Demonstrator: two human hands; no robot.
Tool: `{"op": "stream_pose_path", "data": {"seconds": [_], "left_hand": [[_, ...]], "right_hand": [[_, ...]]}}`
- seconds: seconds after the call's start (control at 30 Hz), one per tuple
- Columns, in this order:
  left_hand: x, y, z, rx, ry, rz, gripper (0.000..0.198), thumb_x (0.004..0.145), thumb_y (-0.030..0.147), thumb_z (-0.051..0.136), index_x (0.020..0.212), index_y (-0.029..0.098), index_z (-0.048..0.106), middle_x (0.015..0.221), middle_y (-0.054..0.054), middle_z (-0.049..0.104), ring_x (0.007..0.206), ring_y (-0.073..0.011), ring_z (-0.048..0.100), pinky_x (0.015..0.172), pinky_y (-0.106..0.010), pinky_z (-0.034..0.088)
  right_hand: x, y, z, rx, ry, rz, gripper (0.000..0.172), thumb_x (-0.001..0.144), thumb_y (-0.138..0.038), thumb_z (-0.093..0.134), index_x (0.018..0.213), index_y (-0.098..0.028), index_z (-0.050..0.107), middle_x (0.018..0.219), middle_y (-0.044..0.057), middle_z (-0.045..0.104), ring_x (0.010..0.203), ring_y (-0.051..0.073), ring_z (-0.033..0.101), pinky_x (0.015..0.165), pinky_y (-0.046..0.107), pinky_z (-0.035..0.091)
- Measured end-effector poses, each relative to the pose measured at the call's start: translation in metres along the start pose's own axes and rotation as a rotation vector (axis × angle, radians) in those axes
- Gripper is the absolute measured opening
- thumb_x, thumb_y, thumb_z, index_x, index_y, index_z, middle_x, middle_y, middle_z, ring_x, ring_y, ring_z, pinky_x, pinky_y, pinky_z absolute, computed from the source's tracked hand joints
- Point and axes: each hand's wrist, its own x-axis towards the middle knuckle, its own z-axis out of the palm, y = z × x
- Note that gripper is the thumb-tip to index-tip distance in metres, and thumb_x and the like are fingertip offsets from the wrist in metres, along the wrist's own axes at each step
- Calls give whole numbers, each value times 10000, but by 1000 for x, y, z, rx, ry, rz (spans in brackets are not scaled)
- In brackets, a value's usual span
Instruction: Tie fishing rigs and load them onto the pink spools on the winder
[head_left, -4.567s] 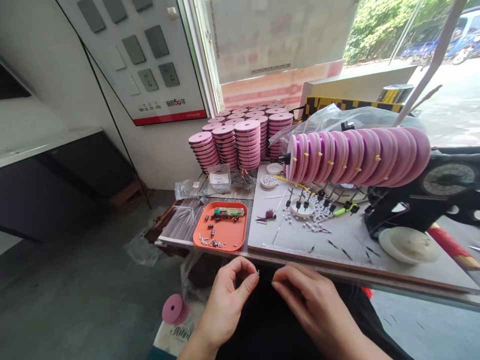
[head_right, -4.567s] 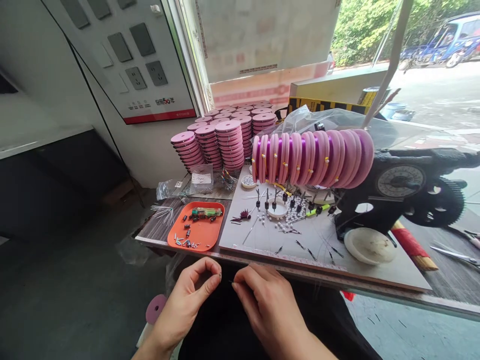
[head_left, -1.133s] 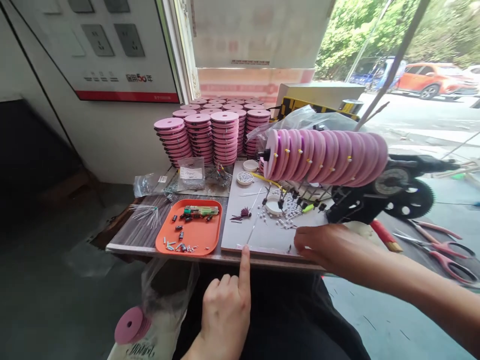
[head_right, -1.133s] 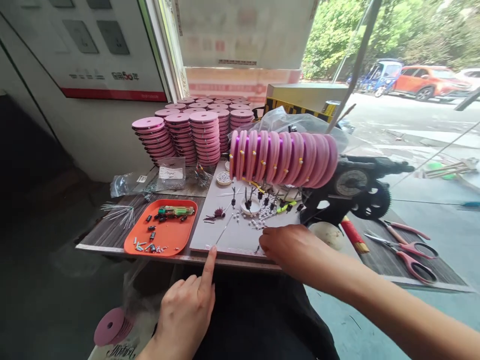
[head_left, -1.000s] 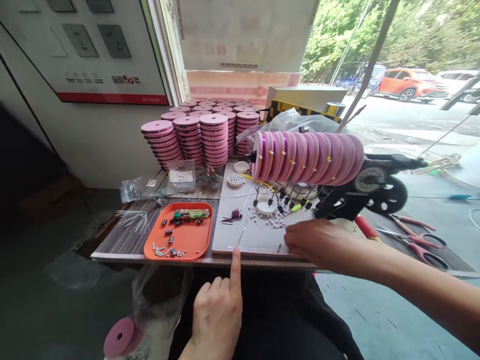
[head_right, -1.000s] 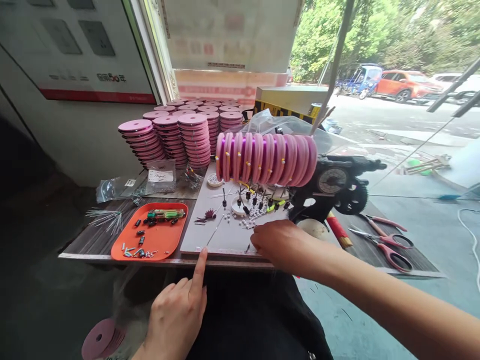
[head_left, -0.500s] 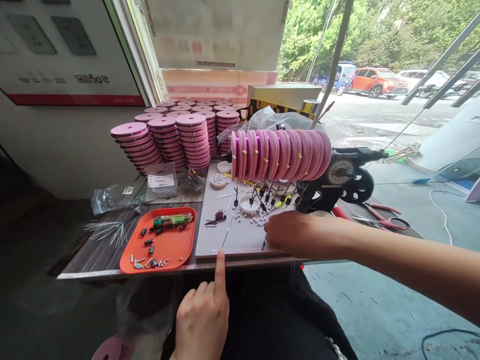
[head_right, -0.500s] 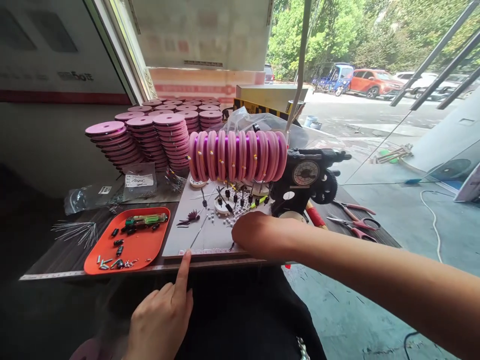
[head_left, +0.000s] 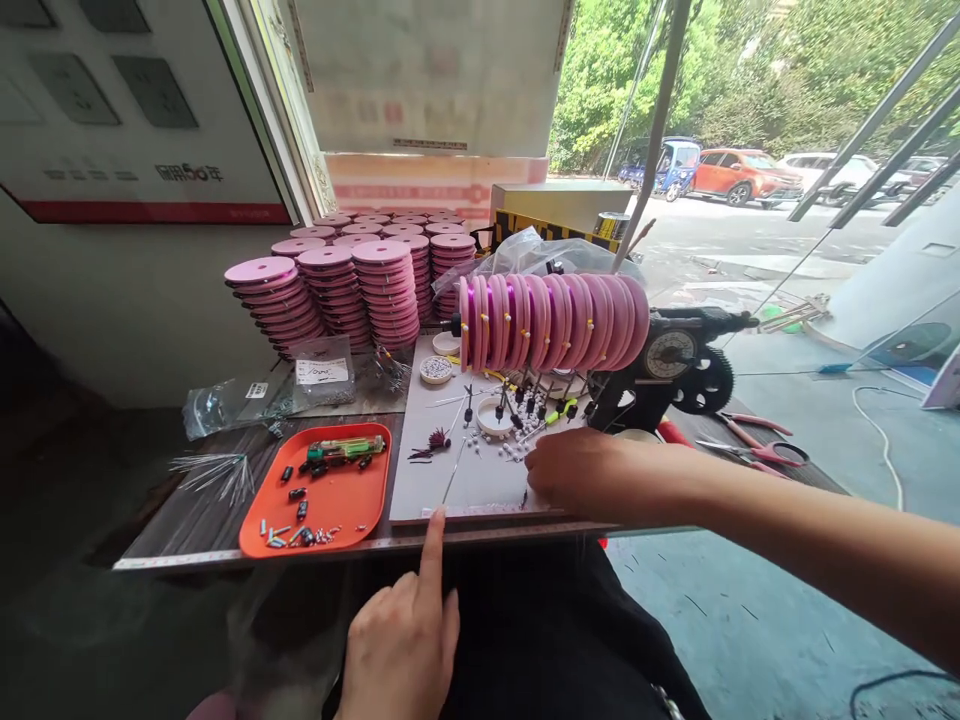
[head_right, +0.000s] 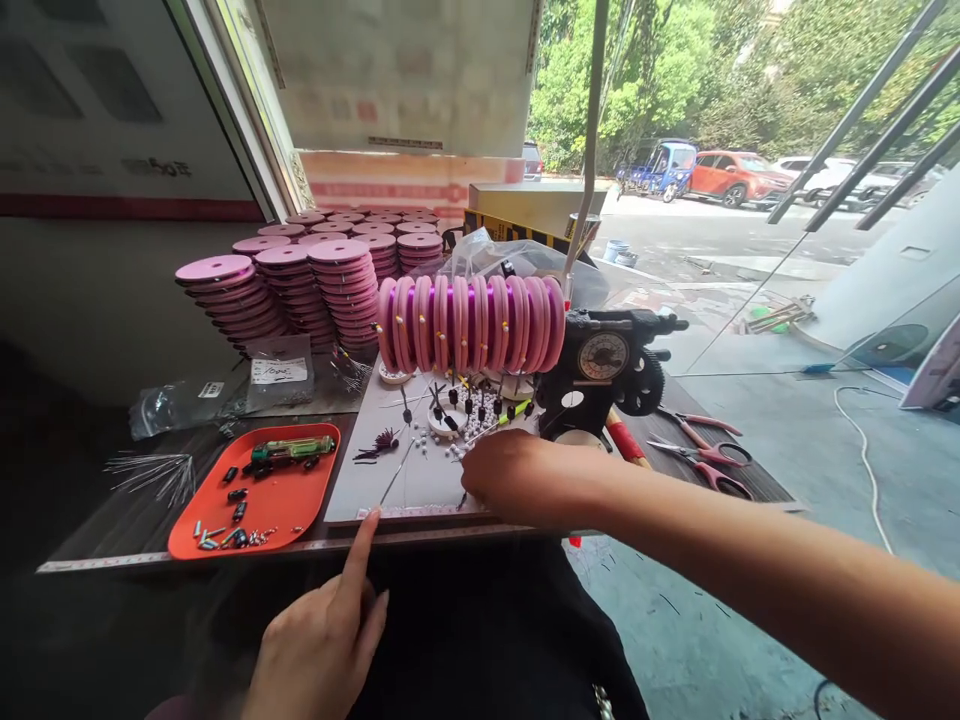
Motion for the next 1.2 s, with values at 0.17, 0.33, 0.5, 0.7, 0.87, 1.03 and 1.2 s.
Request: {"op": "stream_pose_path", "data": {"seconds": [0.17,0.33,0.5,0.7,0.87,1.03,1.2], "left_hand": [[5,12,-33,-746,349,-103,319,802,156,507,1086,298,533,788,31,659,687,-130,603,673,-244,477],[19,23,-27,-1283,186,-351,64,731,248,626,751,187,630,711,2,625,668,-130,584,619,-205,467],[21,25,-13,-1579,271,-446,61,711,231,666,732,192,624,692,29,582,662,-87,526,643,-161,423],[23,25,-16,-1698,186,-504,100,733,216,649,671,175,583,712,31,537,703,-90,483,705,-186,393],[25,24,-18,-1680,166,-566,143,729,238,656,648,161,567,743,21,538,728,-95,472,718,-189,374],[26,21,-23,-1652,60,-549,134,732,254,652,672,155,586,719,11,570,692,-100,484,708,-215,380],[29,18,-26,-1663,-107,-521,163,750,253,635,653,147,560,615,12,574,622,-98,485,655,-225,380]], "right_hand": [[-13,-25,7,416,-33,-198,126,833,-125,488,763,-179,578,748,-7,592,677,95,536,634,191,410],[-20,-56,42,654,182,-180,118,831,-153,512,721,-178,548,730,5,577,704,115,538,635,200,412],[-17,-62,59,658,262,-182,107,816,-154,536,711,-166,551,707,18,588,709,136,537,621,220,412],[-19,-55,57,558,262,-177,69,788,-119,569,821,-178,585,774,31,606,766,157,540,658,245,430],[-20,-50,53,457,241,-180,51,803,-135,563,827,-175,582,769,34,591,753,157,538,640,247,424],[-20,-51,51,404,201,-216,122,832,-131,511,729,-169,565,714,32,574,733,162,513,612,247,401],[-19,-51,50,383,139,-240,181,844,-141,487,683,-173,562,703,34,573,737,167,499,634,258,395]]}}
